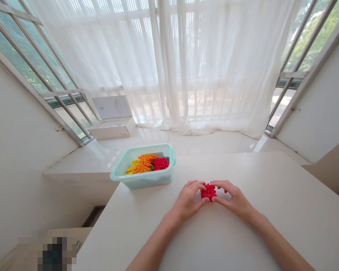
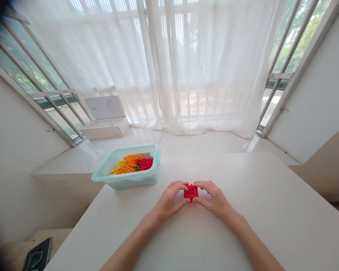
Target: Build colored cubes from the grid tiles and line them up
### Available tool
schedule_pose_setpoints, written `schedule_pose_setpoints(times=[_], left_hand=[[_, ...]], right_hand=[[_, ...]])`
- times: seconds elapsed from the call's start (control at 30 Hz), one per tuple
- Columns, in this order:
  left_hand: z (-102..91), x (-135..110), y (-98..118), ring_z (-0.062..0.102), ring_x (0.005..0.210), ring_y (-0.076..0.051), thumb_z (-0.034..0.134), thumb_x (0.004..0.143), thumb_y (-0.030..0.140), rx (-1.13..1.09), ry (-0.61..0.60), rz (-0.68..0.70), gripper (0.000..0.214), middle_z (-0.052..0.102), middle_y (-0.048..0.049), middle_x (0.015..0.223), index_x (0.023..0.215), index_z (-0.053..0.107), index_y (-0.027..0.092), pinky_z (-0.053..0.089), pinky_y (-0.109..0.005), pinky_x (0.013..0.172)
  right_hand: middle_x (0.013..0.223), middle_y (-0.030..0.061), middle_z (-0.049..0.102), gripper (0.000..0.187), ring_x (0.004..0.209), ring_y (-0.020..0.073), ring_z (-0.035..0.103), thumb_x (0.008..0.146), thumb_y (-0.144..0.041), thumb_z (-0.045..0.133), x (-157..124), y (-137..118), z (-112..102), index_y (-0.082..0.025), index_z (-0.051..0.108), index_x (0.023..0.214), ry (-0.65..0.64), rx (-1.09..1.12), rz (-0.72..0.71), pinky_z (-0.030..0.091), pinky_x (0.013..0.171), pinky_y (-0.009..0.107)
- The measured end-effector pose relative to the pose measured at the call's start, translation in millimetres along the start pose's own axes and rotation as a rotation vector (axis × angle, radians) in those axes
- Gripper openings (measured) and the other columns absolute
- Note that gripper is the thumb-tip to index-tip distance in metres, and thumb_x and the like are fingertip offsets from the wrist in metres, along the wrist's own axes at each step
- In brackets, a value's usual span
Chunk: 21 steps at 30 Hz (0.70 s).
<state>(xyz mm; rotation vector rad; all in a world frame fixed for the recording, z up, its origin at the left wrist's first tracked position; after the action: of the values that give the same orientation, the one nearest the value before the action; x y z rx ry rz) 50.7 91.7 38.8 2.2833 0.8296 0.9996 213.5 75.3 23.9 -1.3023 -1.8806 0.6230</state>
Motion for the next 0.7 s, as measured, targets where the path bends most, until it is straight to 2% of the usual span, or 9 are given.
schedule_pose_setpoints(times=[0.1, 0.47, 0.7], left_hand=[[1.8, 0, -2, 0.056, 0.117, -0.021, 0.069, 0.083, 0.023, -0.007, -0.01, 0.003, 0.023, 0.066, -0.0049, 0.12, 0.103, 0.06, 0.025, 0.05, -0.039, 0.099], [7.9, -2, -11, 0.057, 0.112, -0.021, 0.068, 0.085, 0.03, -0.049, -0.064, -0.082, 0.026, 0.065, -0.0042, 0.116, 0.109, 0.059, 0.026, 0.048, -0.036, 0.097], [8.4, -2, -12, 0.056, 0.117, -0.023, 0.069, 0.084, 0.027, -0.106, -0.075, -0.098, 0.025, 0.063, -0.0061, 0.124, 0.107, 0.061, 0.025, 0.046, -0.036, 0.099]], right_hand=[[0.118, 0.0054, 0.069, 0.035, 0.105, 0.0263, 0.063, 0.083, -0.036, 0.07, 0, 2, 1, -0.033, 0.064, 0.117, -0.009, -0.002, -0.006, 0.056, 0.079, 0.039], [0.125, 0.0061, 0.065, 0.033, 0.108, 0.0242, 0.063, 0.085, -0.029, 0.066, 1, -3, 4, -0.029, 0.064, 0.118, -0.037, 0.013, -0.031, 0.056, 0.08, 0.036], [0.125, 0.0076, 0.065, 0.031, 0.107, 0.0256, 0.065, 0.085, -0.029, 0.064, 2, -1, 6, -0.028, 0.066, 0.116, -0.036, 0.054, -0.038, 0.059, 0.079, 0.037]])
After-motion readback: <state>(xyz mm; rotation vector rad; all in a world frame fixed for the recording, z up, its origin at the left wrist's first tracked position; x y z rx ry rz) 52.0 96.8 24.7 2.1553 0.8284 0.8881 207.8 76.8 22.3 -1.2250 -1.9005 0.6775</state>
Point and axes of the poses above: each hand's wrist, its own x-axis towards the middle knuckle, its own z-axis out of the palm, y = z × x, the point moved 8 cm from there along x, towards the middle knuckle
